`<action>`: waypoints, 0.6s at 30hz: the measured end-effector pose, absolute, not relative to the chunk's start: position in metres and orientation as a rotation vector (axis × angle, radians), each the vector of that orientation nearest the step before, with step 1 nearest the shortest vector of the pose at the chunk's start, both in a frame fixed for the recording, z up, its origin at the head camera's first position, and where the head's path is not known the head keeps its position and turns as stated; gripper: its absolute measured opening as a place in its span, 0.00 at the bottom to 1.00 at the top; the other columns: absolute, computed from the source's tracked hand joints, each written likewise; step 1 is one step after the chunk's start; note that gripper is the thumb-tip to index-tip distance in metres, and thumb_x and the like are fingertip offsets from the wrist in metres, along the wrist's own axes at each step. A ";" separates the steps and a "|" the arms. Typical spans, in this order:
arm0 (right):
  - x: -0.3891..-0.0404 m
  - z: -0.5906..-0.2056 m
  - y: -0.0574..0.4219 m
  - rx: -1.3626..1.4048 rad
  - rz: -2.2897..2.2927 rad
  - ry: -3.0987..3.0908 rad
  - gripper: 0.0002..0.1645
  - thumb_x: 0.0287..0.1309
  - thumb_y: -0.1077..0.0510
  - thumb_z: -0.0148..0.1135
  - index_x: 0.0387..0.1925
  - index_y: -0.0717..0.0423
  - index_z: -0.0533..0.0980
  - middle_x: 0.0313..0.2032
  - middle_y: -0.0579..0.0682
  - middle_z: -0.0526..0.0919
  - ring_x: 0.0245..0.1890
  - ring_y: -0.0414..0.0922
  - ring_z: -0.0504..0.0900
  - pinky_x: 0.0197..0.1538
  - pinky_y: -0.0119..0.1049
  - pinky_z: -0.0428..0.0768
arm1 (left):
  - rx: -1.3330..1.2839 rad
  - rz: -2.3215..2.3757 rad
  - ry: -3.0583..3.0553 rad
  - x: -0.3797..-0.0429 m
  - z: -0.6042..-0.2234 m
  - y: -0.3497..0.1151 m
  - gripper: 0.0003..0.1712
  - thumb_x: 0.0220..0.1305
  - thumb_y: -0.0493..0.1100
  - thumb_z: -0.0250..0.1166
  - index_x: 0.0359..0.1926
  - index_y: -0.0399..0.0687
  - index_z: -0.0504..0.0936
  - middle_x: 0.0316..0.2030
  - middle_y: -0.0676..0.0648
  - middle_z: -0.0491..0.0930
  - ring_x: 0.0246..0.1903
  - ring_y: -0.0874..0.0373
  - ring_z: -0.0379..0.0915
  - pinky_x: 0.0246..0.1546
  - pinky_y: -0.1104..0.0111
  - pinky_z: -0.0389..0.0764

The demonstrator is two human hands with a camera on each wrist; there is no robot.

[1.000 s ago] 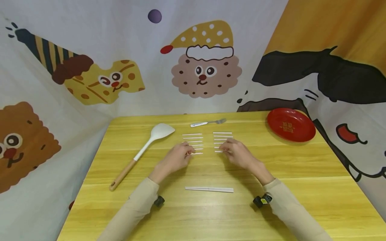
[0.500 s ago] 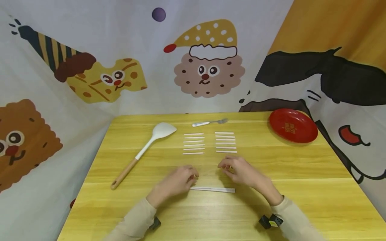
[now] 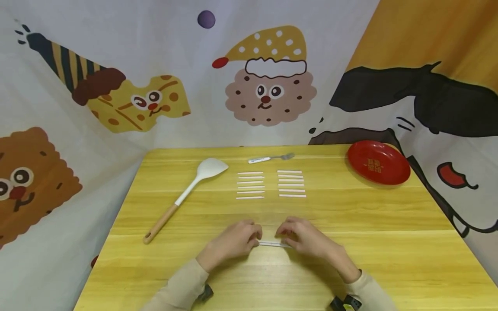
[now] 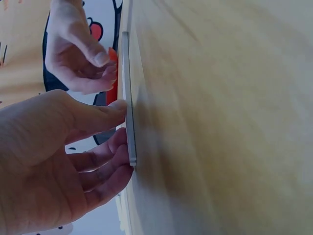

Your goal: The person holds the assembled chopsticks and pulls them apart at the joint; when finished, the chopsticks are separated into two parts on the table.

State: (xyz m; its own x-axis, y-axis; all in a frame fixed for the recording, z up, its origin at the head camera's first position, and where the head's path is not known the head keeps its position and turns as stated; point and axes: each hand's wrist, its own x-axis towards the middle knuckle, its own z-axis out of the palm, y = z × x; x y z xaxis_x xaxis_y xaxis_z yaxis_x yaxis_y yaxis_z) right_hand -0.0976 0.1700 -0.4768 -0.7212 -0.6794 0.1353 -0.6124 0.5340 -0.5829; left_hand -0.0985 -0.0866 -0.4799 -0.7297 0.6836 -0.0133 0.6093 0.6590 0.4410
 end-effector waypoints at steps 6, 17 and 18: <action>-0.096 -0.487 0.170 -1.107 -0.978 2.645 0.09 0.58 0.66 0.71 0.41 0.56 0.84 0.36 0.46 0.84 0.34 0.33 0.80 0.38 0.26 0.82 | 1.056 0.632 2.694 -0.100 -0.482 -0.086 0.03 0.65 0.39 0.69 0.38 0.50 0.83 0.32 0.55 0.77 0.29 0.68 0.67 0.30 0.78 0.73; -0.099 -0.492 0.168 -1.077 -0.974 2.671 0.07 0.61 0.66 0.68 0.39 0.53 0.85 0.36 0.47 0.85 0.35 0.34 0.80 0.39 0.28 0.82 | 1.020 0.649 2.674 -0.103 -0.482 -0.085 0.03 0.66 0.38 0.68 0.37 0.50 0.81 0.32 0.55 0.77 0.30 0.68 0.69 0.32 0.77 0.75; -0.099 -0.493 0.168 -1.069 -0.967 2.673 0.07 0.61 0.66 0.67 0.39 0.53 0.85 0.36 0.47 0.85 0.35 0.34 0.80 0.39 0.27 0.82 | 1.018 0.650 2.673 -0.103 -0.482 -0.085 0.03 0.66 0.38 0.68 0.37 0.50 0.81 0.33 0.55 0.77 0.30 0.68 0.69 0.32 0.77 0.75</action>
State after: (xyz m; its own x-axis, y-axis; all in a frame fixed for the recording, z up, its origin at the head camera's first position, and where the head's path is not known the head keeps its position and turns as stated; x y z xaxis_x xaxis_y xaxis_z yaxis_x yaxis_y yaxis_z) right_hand -0.0994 0.1680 -0.4926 -0.7475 -0.6510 0.1320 -0.5847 0.5505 -0.5958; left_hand -0.1028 -0.0847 -0.4816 -0.7403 0.6713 -0.0361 0.5798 0.6647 0.4712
